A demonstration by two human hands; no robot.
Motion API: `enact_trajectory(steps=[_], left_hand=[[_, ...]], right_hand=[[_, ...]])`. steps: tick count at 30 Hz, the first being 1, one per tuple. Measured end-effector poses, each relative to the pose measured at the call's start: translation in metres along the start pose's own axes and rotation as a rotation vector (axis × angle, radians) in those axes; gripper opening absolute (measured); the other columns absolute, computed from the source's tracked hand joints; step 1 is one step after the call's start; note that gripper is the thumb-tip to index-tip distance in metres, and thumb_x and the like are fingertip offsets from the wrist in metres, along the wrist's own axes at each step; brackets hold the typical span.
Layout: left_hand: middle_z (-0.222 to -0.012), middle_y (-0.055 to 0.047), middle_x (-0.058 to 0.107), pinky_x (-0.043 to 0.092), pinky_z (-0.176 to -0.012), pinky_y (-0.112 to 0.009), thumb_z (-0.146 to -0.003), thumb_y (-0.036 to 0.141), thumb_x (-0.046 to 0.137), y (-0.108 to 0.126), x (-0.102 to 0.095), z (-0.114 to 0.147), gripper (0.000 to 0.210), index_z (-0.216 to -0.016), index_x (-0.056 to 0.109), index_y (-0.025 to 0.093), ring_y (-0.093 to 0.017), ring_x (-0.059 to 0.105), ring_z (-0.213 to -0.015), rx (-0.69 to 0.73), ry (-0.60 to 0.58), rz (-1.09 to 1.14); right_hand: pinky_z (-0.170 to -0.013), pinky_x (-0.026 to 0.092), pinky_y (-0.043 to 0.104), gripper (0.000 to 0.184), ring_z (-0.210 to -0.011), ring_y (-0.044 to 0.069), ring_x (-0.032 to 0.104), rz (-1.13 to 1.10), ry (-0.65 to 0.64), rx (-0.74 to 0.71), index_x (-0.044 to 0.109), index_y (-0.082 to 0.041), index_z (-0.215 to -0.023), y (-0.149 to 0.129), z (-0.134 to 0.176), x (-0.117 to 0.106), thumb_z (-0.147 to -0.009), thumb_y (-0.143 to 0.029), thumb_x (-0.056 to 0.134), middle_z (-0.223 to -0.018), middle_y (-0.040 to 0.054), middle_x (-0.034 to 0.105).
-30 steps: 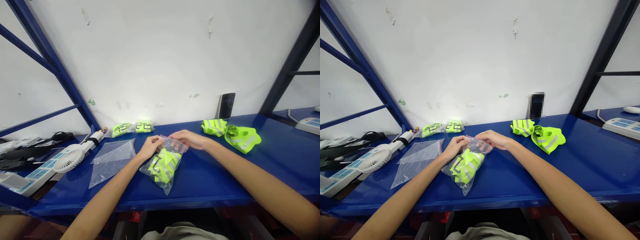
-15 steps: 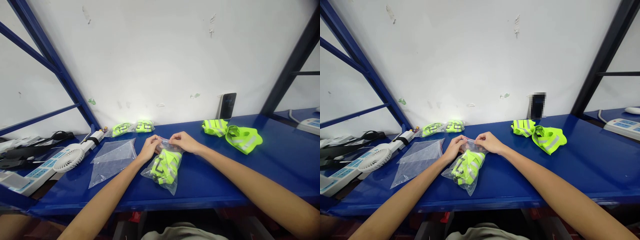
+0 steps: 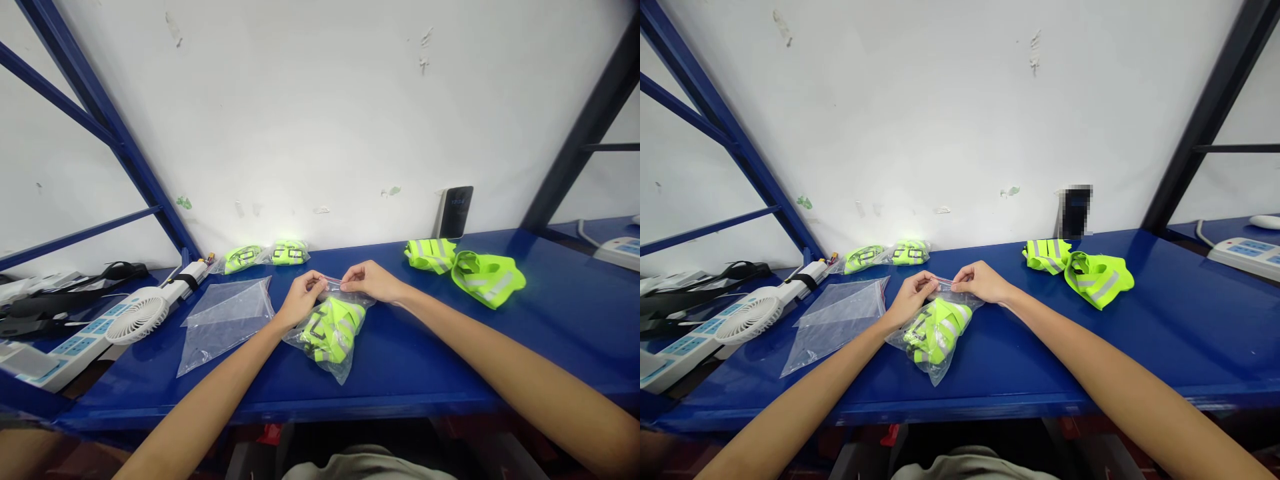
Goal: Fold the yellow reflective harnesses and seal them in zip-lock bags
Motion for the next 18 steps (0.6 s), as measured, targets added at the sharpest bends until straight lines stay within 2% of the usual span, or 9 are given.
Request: enact_trajectory(steps=[5, 9, 14, 18], left_hand=[[-0.089, -0.007, 0.069, 0.045, -0.072, -0.026, -0.085, 0.040, 0.062, 0.006, -0.008, 0.001, 0.029, -0.090, 0.071, 0.013, -0.018, 0.059, -0.082, 0.039, 0.075, -0.161], [-0.092, -0.009, 0.071, 0.047, -0.070, -0.026, -0.086, 0.041, 0.062, 0.006, -0.005, 0.002, 0.030, -0.092, 0.072, 0.013, -0.019, 0.061, -0.081, 0.039, 0.061, -0.162], [-0.092, -0.008, 0.072, 0.050, -0.072, -0.027, -0.087, 0.041, 0.061, 0.010, 0.002, 0.003, 0.030, -0.094, 0.072, 0.014, -0.019, 0.064, -0.083, 0.081, 0.026, -0.170], [-0.089, -0.008, 0.072, 0.049, -0.072, -0.027, -0.087, 0.040, 0.061, 0.015, 0.004, 0.004, 0.029, -0.094, 0.072, 0.014, -0.019, 0.064, -0.082, 0.118, 0.024, -0.191]], right_hand=[[-0.059, 0.042, 0.027, 0.025, -0.063, 0.014, 0.058, 0.023, 0.004, 0.007, 0.075, -0.016, -0.078, 0.000, 0.000, -0.002, -0.065, -0.036, 0.079, -0.071, 0.0035, 0.069], [-0.060, 0.043, 0.027, 0.028, -0.064, 0.015, 0.058, 0.139, -0.026, -0.031, 0.077, -0.016, -0.089, -0.009, 0.003, 0.003, -0.070, -0.036, 0.075, -0.071, 0.0020, 0.068], [-0.065, 0.043, 0.028, 0.024, -0.069, 0.016, 0.059, 0.249, 0.020, -0.099, 0.076, -0.016, -0.085, -0.029, 0.009, 0.005, -0.079, -0.037, 0.066, -0.074, 0.0041, 0.071], [-0.063, 0.041, 0.027, 0.023, -0.067, 0.016, 0.059, 0.289, 0.013, -0.126, 0.073, -0.015, -0.083, -0.034, 0.011, 0.010, -0.082, -0.035, 0.062, -0.072, 0.0034, 0.069]])
Point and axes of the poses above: each hand's wrist, its own z-axis away from the middle knuckle, its own x-axis out of the palm, y = z × x, the point moved 10 cm from there along -z, towards the middle knuckle
